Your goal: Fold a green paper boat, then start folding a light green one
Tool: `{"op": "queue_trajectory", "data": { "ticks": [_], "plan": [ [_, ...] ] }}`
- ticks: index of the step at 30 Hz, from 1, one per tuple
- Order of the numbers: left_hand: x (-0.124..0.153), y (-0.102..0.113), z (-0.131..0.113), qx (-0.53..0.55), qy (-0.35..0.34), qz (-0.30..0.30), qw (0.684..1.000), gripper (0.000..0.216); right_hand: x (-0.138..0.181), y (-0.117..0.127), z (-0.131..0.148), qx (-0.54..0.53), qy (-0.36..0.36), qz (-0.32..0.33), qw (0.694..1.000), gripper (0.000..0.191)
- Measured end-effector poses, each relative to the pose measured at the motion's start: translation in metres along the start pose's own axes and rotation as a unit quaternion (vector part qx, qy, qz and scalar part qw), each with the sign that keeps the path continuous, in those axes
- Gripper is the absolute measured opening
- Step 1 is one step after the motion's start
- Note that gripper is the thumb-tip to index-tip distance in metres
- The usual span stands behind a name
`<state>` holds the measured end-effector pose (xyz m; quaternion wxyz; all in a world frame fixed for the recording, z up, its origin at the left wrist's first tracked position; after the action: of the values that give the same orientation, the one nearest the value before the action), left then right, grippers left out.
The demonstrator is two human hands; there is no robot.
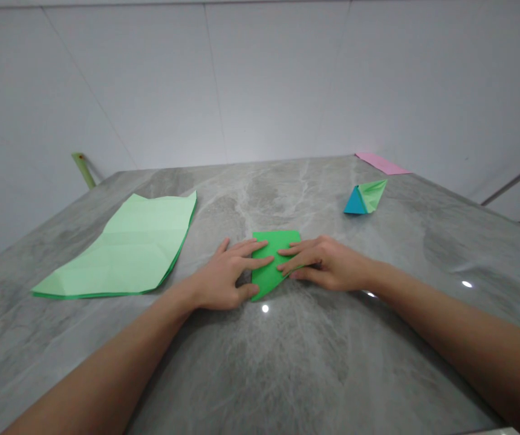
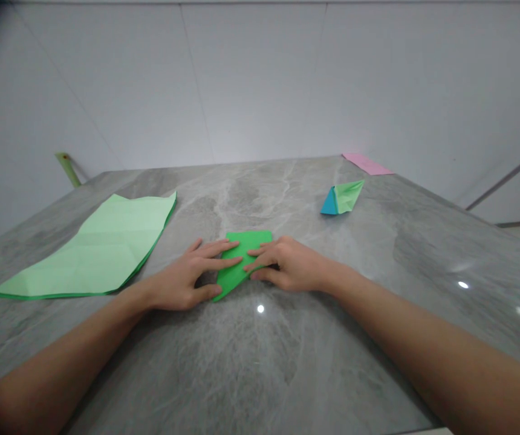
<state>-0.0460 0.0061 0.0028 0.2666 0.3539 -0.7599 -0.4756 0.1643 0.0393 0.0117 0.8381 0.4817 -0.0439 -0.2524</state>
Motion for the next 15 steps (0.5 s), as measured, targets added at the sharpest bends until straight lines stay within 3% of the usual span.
{"op": "queue_trajectory", "data": {
  "ticks": [5,9,15],
  "plan": [
    [0.001,-0.003,-0.001,0.004,-0.005,-0.007,1.000,0.062,0.000,0.001,-0.002,-0.005,-0.030,-0.062,0.998,0.017],
    [0.000,-0.003,-0.002,0.002,0.003,-0.004,1.000,0.059,-0.005,-0.004,-0.005,-0.026,-0.022,-0.100,0.994,0.022],
    [-0.001,-0.001,-0.005,-0.004,-0.011,0.022,1.000,0.060,-0.008,-0.011,-0.014,-0.087,-0.084,-0.141,0.983,0.030]
  ]
}}
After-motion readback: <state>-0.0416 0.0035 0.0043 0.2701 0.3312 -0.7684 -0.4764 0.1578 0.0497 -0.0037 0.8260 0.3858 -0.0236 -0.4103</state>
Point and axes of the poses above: each hand's wrist, its own x-axis away from the middle knuckle, its own y-axis out of the back of the hand, z = x × y, the point moved 3 cm from there along -x, towards the middle knuckle
